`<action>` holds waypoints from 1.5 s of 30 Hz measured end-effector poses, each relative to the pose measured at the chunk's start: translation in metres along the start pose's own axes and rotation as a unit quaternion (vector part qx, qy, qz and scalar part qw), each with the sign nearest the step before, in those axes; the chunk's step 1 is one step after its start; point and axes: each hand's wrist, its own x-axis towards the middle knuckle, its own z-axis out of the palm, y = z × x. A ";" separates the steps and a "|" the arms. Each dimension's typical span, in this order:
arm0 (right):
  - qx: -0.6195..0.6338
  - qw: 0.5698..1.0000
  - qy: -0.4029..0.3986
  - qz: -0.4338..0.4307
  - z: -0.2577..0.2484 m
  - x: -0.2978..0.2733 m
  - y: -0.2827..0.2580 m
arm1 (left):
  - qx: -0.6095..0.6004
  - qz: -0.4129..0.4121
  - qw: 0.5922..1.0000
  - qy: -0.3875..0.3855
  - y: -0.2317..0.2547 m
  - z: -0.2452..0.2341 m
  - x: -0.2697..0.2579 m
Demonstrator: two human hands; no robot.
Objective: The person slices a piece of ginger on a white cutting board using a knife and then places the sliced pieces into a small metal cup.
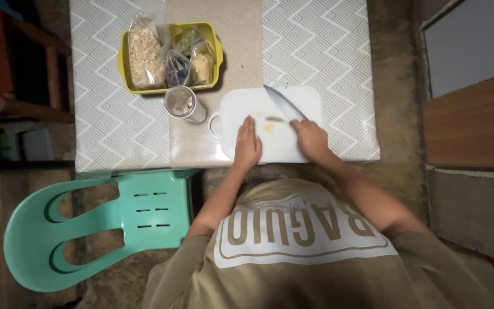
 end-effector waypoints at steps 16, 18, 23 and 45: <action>0.078 0.996 0.043 -0.025 0.019 -0.006 0.040 | 0.171 -0.135 0.975 -0.051 0.051 0.044 -0.041; 0.100 0.994 0.037 0.000 0.038 -0.009 0.044 | 0.181 -0.149 0.972 -0.028 0.046 0.058 -0.037; 0.110 0.993 -0.019 -0.031 0.068 -0.016 0.024 | 0.180 -0.162 0.970 -0.003 0.038 0.078 -0.013; 0.147 0.989 0.006 0.009 0.047 -0.022 0.045 | 0.183 -0.149 0.972 -0.017 0.044 0.071 -0.041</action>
